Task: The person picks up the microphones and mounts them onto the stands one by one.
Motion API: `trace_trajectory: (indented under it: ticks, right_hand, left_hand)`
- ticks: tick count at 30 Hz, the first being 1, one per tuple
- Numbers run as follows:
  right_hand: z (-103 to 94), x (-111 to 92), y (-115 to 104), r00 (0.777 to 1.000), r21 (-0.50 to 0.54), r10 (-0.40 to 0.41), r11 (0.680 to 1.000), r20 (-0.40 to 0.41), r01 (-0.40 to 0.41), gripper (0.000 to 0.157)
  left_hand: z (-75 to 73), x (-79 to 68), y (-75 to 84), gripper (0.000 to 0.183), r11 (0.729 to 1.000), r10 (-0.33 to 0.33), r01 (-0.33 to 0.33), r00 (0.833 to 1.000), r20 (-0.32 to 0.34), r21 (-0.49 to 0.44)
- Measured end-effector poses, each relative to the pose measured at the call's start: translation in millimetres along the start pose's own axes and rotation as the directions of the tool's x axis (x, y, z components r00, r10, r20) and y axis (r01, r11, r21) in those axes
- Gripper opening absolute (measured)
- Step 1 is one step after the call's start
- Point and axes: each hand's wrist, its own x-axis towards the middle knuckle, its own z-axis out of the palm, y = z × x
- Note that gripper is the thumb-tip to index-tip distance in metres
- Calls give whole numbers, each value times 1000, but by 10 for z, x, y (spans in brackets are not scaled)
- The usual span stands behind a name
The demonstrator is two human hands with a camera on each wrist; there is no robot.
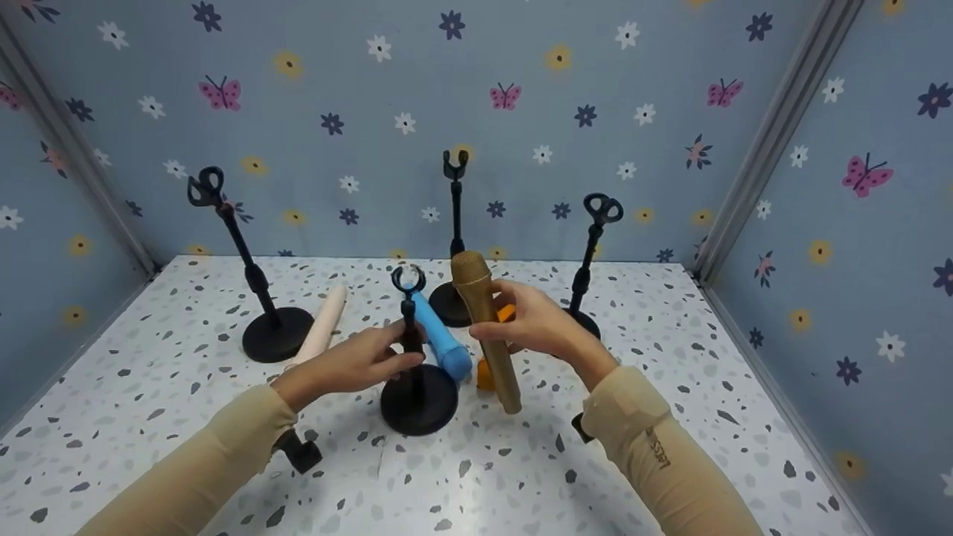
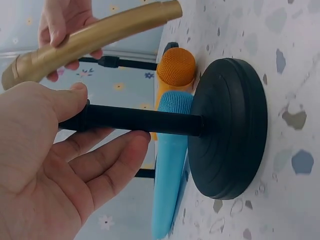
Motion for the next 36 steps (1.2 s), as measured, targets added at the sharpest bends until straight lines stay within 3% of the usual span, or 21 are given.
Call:
trace_trajectory:
  ticks: [6, 11, 15, 20, 26, 31, 36]
  right_hand:
    - [-31, 1, -2, 998, 36, -24, 999, -55, 26, 74]
    - [-68, -12, 38, 996, 58, -28, 998, -87, 33, 72]
    - [-89, -14, 59, 996, 40, -34, 999, -79, 37, 68]
    - [-111, -12, 48, 997, 9, -46, 999, -56, 46, 66]
    - [-156, -27, 6, 999, -110, -17, 994, -48, 12, 69]
    - [-186, -39, -20, 998, -262, 16, 965, -64, -33, 67]
    - [-199, -46, -26, 996, -285, 23, 958, -85, -46, 64]
  left_hand:
    - [99, 88, 69, 32, 999, -32, 33, 999, 7, -28]
    - [195, 171, 103, 34, 1000, -2, 2, 1000, -6, -29]
    - [241, 203, 135, 32, 1000, 10, -10, 1000, -22, -4]
    - [237, 214, 147, 32, 1000, -23, 23, 999, -23, 11]
    - [215, 211, 172, 42, 998, -55, 55, 999, 0, 11]
    - [187, 204, 205, 44, 998, -66, 66, 997, 27, 8]
    - [171, 199, 210, 43, 998, -37, 37, 999, 1, -45]
